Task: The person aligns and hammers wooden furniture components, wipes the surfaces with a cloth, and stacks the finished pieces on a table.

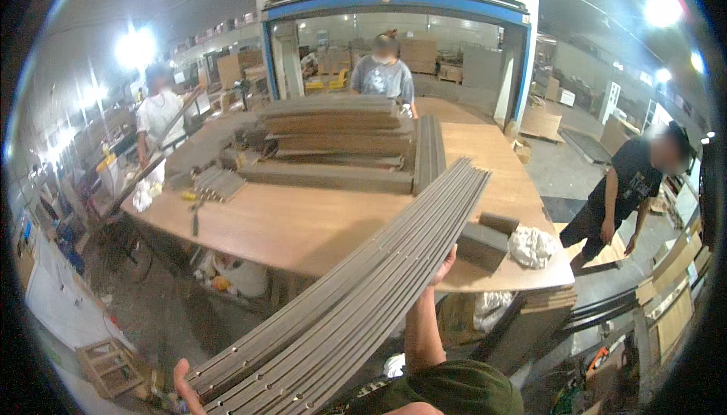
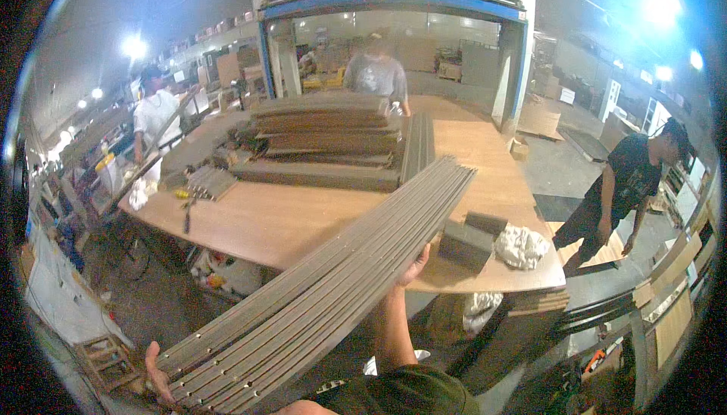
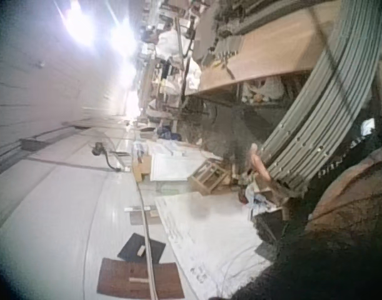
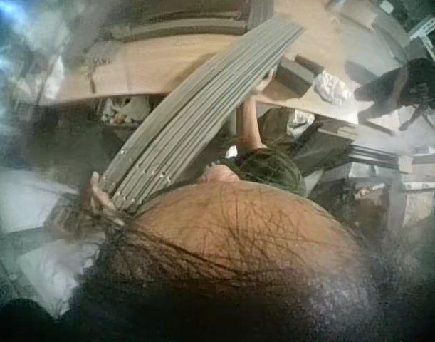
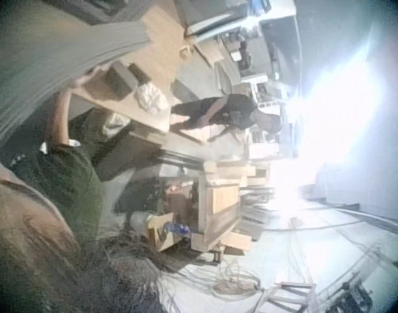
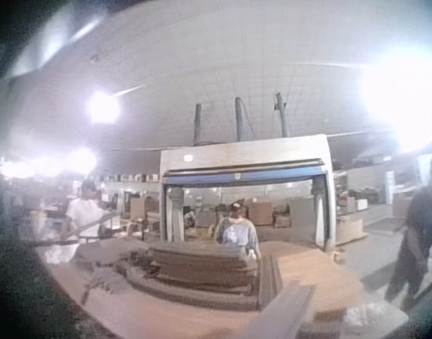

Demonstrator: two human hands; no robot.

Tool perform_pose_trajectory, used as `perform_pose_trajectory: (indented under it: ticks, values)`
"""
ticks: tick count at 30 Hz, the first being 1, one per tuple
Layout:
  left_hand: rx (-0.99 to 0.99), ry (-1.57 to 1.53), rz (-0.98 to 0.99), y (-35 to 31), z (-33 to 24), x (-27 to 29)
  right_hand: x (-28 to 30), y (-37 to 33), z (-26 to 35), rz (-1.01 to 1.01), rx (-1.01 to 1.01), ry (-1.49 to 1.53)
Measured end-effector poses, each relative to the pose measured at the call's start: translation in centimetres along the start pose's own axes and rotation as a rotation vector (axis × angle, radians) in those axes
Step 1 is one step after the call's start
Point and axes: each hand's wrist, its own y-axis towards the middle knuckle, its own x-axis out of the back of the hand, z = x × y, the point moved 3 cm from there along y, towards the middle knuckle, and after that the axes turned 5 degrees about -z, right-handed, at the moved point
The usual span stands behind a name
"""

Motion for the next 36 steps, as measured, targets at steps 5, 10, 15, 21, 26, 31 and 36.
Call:
perform_pose_trajectory:
  ticks: [5, 10, 15, 21, 26, 31, 36]
  values:
    - [-0.200, 0.065, 0.054, 1.8, -6.2, -15.9, 5.5, 10.3, 0.3, -0.364, -0.022, -0.231]
    - [-0.177, -0.104, 0.378, 4.0, -13.4, -31.7, 8.3, 16.5, 2.1, -0.421, -0.056, -0.423]
    - [-0.365, -0.158, 0.451, 1.7, -13.2, -45.4, 14.0, 17.5, 0.5, -0.277, -0.088, -0.428]
    - [0.121, -0.493, 1.207, 1.3, -12.0, -58.6, 12.0, 19.6, 3.5, -0.229, -0.147, -0.386]
    - [0.270, -0.182, 1.614, -0.6, -4.8, -70.2, 11.8, 21.2, 3.5, -0.194, -0.226, -0.366]
    - [0.822, -0.624, 1.629, 0.1, -5.6, -72.2, 9.9, 24.0, 3.9, -0.511, -0.255, -0.389]
    - [1.104, -0.876, 1.506, -0.2, -4.1, -72.4, 10.5, 25.3, 4.3, -0.550, -0.279, -0.364]
